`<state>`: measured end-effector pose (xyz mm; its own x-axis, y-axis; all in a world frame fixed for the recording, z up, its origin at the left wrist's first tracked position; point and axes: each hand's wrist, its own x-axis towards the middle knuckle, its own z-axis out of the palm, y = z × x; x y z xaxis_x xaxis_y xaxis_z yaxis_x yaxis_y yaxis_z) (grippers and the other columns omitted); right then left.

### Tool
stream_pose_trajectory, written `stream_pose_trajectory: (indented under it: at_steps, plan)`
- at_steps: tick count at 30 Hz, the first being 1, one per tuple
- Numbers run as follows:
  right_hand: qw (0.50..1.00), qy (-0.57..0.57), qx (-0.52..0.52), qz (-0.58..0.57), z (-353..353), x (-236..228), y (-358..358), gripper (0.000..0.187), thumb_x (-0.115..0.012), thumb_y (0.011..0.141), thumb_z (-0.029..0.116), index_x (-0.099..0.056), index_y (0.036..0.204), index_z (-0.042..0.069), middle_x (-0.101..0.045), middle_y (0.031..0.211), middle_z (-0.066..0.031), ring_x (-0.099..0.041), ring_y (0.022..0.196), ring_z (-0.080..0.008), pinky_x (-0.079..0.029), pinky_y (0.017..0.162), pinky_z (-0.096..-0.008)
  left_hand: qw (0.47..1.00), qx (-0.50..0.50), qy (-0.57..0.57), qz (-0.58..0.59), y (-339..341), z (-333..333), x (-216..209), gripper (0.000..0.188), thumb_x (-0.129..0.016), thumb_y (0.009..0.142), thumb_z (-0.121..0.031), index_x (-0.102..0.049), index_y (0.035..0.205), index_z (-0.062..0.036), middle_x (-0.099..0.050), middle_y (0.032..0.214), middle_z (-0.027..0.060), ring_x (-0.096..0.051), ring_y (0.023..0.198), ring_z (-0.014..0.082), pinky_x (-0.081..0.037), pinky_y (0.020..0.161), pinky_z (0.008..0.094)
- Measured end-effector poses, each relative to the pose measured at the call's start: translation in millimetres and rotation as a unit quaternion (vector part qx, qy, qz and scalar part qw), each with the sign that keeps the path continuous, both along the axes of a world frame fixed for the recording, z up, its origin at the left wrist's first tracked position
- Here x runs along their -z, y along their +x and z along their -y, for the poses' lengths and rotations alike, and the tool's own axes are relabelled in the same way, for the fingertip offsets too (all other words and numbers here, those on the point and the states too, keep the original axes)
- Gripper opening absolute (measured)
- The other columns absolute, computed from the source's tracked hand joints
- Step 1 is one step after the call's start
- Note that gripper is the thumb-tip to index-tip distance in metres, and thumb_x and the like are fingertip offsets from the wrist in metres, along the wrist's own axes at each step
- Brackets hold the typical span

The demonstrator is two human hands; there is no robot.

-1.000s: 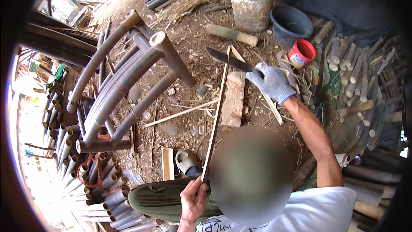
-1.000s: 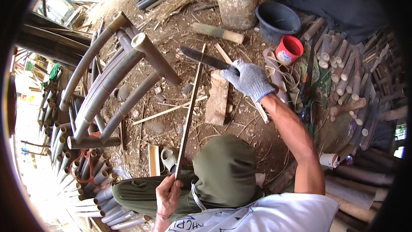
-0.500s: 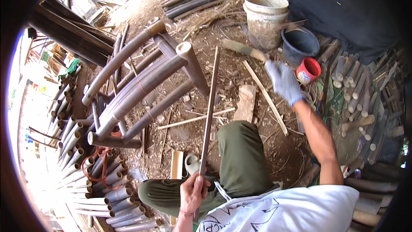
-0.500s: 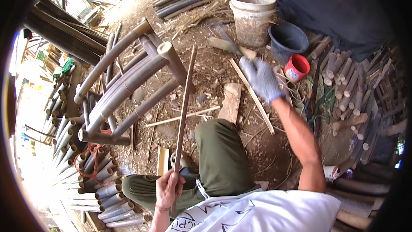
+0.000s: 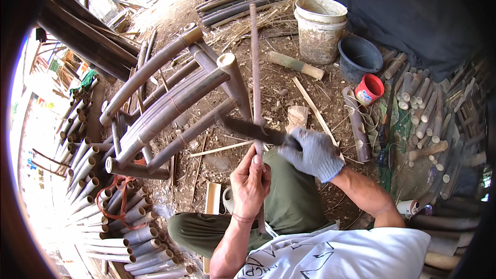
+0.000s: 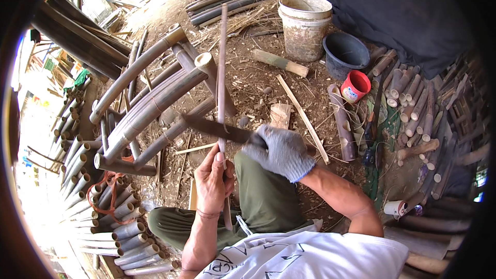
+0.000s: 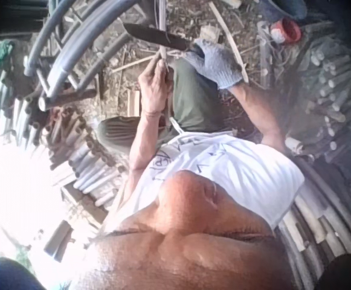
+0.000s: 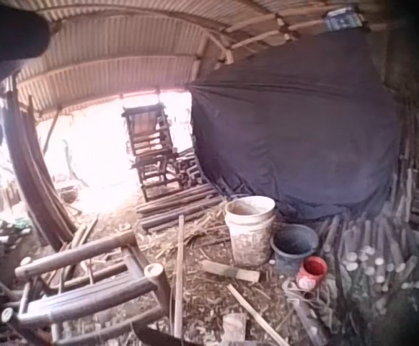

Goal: The person shaves a bamboo rod using a knife, tapers the end, and fits the rod into a bamboo frame.

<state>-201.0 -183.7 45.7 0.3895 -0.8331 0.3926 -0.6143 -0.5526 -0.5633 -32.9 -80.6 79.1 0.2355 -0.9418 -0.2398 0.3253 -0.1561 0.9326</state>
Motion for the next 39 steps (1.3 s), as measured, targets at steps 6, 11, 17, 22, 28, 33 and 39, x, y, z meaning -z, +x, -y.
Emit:
stream_pose_trajectory:
  at_steps: [6, 11, 17, 22, 28, 33, 39]
  plan:
    - [0.996, 0.015, 0.089, -0.003, 60.2, -1.1, -19.2, 0.048, -0.061, 0.093, 0.054, -0.063, 0.083, 0.008, -0.064, 0.065, -0.0171, -0.066, 0.062, -0.0379, -0.049, 0.054, -0.046, 0.998, 0.059, 0.018, -0.008, 6.1, -60.9, 22.1, 0.043, -0.051, 0.106, -0.02, -0.047, 0.144, -0.0002, -0.048, 0.066, -0.0026, -0.037, 0.047, 0.0029, -0.029, 0.04, 0.0188]
    - [0.994, -0.036, 0.101, 0.021, 73.4, -6.9, -27.0, 0.05, -0.063, 0.09, 0.057, -0.063, 0.082, 0.008, -0.064, 0.065, -0.0163, -0.066, 0.061, -0.0357, -0.049, 0.054, -0.0453, 0.998, 0.063, 0.006, 0.02, 25.0, -100.2, 22.7, 0.042, -0.055, 0.105, -0.021, -0.053, 0.141, -0.0006, -0.051, 0.066, -0.0014, -0.036, 0.048, 0.0029, -0.029, 0.041, 0.019]
    - [0.998, -0.039, 0.042, -0.022, 66.3, -9.8, -15.9, 0.048, -0.066, 0.089, 0.057, -0.063, 0.084, 0.009, -0.064, 0.066, -0.0135, -0.065, 0.061, -0.0356, -0.05, 0.056, -0.0455, 0.998, 0.045, 0.044, 0.001, 42.8, -125.0, 19.4, 0.042, -0.056, 0.104, -0.018, -0.052, 0.142, 0.0012, -0.052, 0.066, -0.0026, -0.04, 0.053, 0.0033, -0.031, 0.046, 0.0196]
    - [0.967, -0.177, -0.161, -0.09, 51.6, -14.5, -3.7, 0.038, -0.063, 0.094, 0.043, -0.061, 0.081, 0.008, -0.058, 0.067, -0.0158, -0.064, 0.065, -0.0345, -0.049, 0.059, -0.0466, 0.998, 0.039, 0.052, 0.019, 44.8, -129.9, 26.5, 0.044, -0.058, 0.103, -0.023, -0.053, 0.14, -0.0002, -0.053, 0.065, -0.0008, -0.039, 0.05, 0.0039, -0.031, 0.043, 0.0202]
    - [0.998, -0.021, 0.062, 0.012, 117.0, -7.7, -32.9, 0.048, -0.057, 0.096, 0.052, -0.067, 0.085, 0.006, -0.066, 0.075, -0.0197, -0.066, 0.072, -0.0408, -0.051, 0.062, -0.0462, 0.997, 0.046, 0.061, 0.001, 42.7, -149.7, 47.7, 0.044, -0.061, 0.102, -0.021, -0.055, 0.139, 0.0003, -0.055, 0.066, 0.0001, -0.041, 0.051, 0.0042, -0.032, 0.044, 0.0201]
    - [0.954, -0.205, -0.17, -0.139, 93.1, -20.7, -33.2, 0.04, -0.065, 0.092, 0.045, -0.062, 0.079, 0.008, -0.057, 0.062, -0.013, -0.063, 0.062, -0.0298, -0.05, 0.061, -0.0415, 0.997, 0.046, 0.069, 0.005, 43.6, -159.4, 42.4, 0.043, -0.061, 0.101, -0.02, -0.055, 0.139, 0.0012, -0.054, 0.064, -0.0005, -0.041, 0.051, 0.0041, -0.032, 0.043, 0.0201]
    - [0.959, 0.123, 0.126, 0.222, 131.7, -11.3, -56.9, 0.059, -0.054, 0.099, 0.052, -0.059, 0.068, 0.002, -0.052, 0.053, -0.0054, -0.051, 0.045, -0.0165, -0.04, 0.045, -0.0377, 0.992, 0.07, 0.104, -0.026, 52.3, -147.9, 31.6, 0.052, -0.056, 0.102, -0.036, -0.053, 0.138, 0.0016, -0.048, 0.061, -0.0001, -0.041, 0.044, 0.0073, -0.033, 0.04, 0.0208]
